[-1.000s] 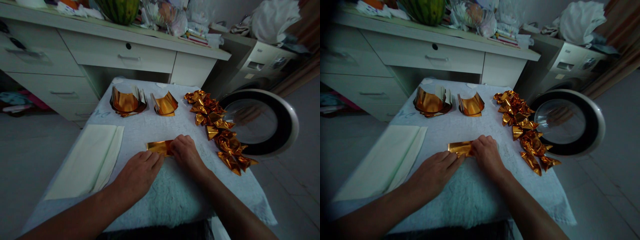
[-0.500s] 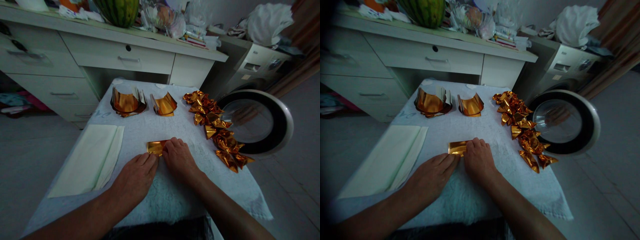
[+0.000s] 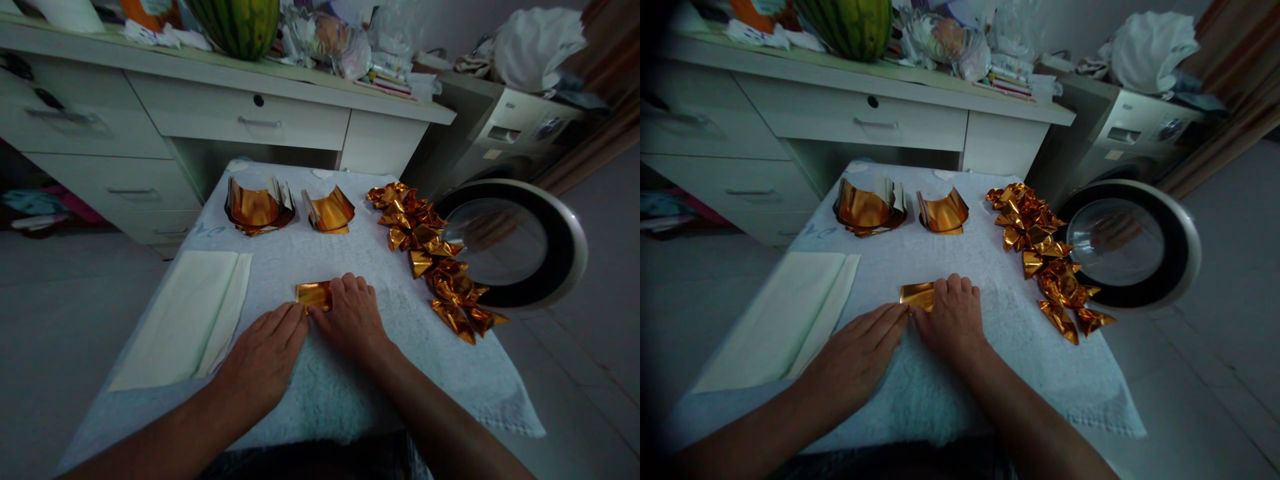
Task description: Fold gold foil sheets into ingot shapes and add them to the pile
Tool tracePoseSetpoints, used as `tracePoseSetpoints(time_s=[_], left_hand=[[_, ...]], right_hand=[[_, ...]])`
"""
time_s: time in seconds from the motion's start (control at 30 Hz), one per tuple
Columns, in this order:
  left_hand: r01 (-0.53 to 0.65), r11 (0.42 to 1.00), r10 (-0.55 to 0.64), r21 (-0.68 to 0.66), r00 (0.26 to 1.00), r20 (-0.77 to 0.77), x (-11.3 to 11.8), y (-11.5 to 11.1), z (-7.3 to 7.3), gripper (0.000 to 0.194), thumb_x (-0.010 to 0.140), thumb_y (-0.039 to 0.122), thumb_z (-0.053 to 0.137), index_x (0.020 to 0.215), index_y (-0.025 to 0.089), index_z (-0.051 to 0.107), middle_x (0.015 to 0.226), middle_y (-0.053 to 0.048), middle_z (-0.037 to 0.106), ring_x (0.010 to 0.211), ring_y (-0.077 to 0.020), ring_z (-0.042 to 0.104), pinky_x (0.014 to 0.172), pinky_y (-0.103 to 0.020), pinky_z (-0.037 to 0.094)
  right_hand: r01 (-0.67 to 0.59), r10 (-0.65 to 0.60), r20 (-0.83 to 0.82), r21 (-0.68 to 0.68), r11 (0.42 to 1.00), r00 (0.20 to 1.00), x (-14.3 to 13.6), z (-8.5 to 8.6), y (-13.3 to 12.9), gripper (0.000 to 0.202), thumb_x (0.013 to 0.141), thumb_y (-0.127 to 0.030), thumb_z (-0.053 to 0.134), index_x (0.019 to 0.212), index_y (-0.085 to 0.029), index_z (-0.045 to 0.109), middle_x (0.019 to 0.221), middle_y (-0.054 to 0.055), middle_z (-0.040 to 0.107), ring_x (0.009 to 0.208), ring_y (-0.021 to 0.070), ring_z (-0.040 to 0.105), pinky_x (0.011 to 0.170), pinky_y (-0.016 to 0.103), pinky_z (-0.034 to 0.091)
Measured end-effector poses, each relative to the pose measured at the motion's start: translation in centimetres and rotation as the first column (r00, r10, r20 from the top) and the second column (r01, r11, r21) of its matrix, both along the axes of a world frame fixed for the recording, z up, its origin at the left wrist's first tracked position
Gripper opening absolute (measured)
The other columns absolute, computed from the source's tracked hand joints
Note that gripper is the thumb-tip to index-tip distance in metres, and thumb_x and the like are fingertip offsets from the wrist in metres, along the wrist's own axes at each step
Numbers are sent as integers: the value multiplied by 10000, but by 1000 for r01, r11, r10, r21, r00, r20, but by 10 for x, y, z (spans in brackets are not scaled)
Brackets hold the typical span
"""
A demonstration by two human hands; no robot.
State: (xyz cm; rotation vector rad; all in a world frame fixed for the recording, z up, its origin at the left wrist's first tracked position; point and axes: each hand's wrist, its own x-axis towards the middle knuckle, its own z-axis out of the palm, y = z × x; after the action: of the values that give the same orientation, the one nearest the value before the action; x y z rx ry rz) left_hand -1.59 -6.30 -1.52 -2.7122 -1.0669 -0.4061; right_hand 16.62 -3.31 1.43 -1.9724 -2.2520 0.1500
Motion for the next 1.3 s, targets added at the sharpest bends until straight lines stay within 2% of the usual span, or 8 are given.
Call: tracePoseSetpoints(time_s=[0.13, 0.23, 0.4, 0.57, 0.73, 0.9, 1.13, 1.3], left_hand=[[-6, 999, 8, -32, 999, 50, 4, 3, 3, 463, 881, 14, 303, 1254, 62, 575, 1215, -189, 660, 1118, -296, 615, 894, -467, 530], [-16, 999, 17, -42, 1000, 17, 7, 5, 5, 466, 875, 6, 305, 1251, 66, 574, 1172, -176, 678, 1059, -283, 640, 854, -446, 547], [-6, 999, 4, -51, 1000, -28, 6, 5, 3, 435, 886, 36, 373, 1275, 72, 563, 1205, -179, 661, 1095, -291, 625, 882, -449, 537], [-1, 996, -4, -88, 998, -61, 6, 5, 7, 495, 833, -30, 358, 1265, 66, 580, 1222, -196, 653, 1126, -313, 617, 860, -460, 546], [-8, 990, -3, -141, 997, -77, 6, 6, 10, 466, 854, -21, 375, 1249, 86, 598, 1233, -194, 652, 1138, -317, 619, 877, -477, 551], [3, 992, -12, -128, 997, -72, 3, 6, 7, 460, 845, -23, 395, 1242, 78, 604, 1245, -207, 645, 1138, -339, 620, 876, -499, 550], [-10, 992, -2, -126, 995, -96, 2, 5, 7, 517, 814, -41, 352, 1252, 94, 591, 1263, -188, 637, 1142, -314, 611, 872, -480, 548], [-13, 995, -5, -102, 985, -174, 8, 6, 15, 506, 778, -61, 403, 1217, 72, 616, 1194, -192, 664, 1082, -313, 633, 839, -446, 559]], right_hand=[[3, -3, -14, 14, 1000, 1000, 0, -3, 0, 415, 902, -577, 477, 956, -177, 573, 984, 109, 578, 935, 288, 503, 804, 427, 393], [3, -3, -31, 11, 1000, 1000, 1, -4, 1, 377, 900, -551, 497, 964, -185, 559, 978, 98, 578, 923, 280, 499, 804, 420, 386], [-8, 9, -80, 9, 1000, 997, 4, -3, -1, 322, 898, -484, 532, 1043, -196, 543, 1008, 88, 573, 936, 278, 495, 825, 420, 378], [-8, 5, -136, -15, 1000, 991, 11, -3, -3, 312, 873, -354, 583, 1147, -216, 522, 1058, 80, 560, 970, 274, 493, 848, 411, 373], [30, -32, -156, -20, 999, 987, 23, -4, -1, 434, 863, -335, 593, 1266, -218, 484, 1122, 98, 545, 1023, 287, 492, 885, 425, 367], [80, -86, -141, -51, 996, 986, 40, -2, -1, 498, 851, -324, 611, 1314, -218, 462, 1153, 113, 537, 1058, 301, 488, 896, 435, 364], [121, -129, -119, -72, 990, 984, 62, -2, -2, 502, 868, -311, 591, 1343, -227, 451, 1141, 111, 544, 1047, 303, 506, 884, 445, 370], [90, -106, -172, -99, 991, 979, 78, -3, 3, 462, 864, -229, 565, 1308, -159, 459, 1124, 116, 560, 1031, 277, 516, 892, 433, 380]])
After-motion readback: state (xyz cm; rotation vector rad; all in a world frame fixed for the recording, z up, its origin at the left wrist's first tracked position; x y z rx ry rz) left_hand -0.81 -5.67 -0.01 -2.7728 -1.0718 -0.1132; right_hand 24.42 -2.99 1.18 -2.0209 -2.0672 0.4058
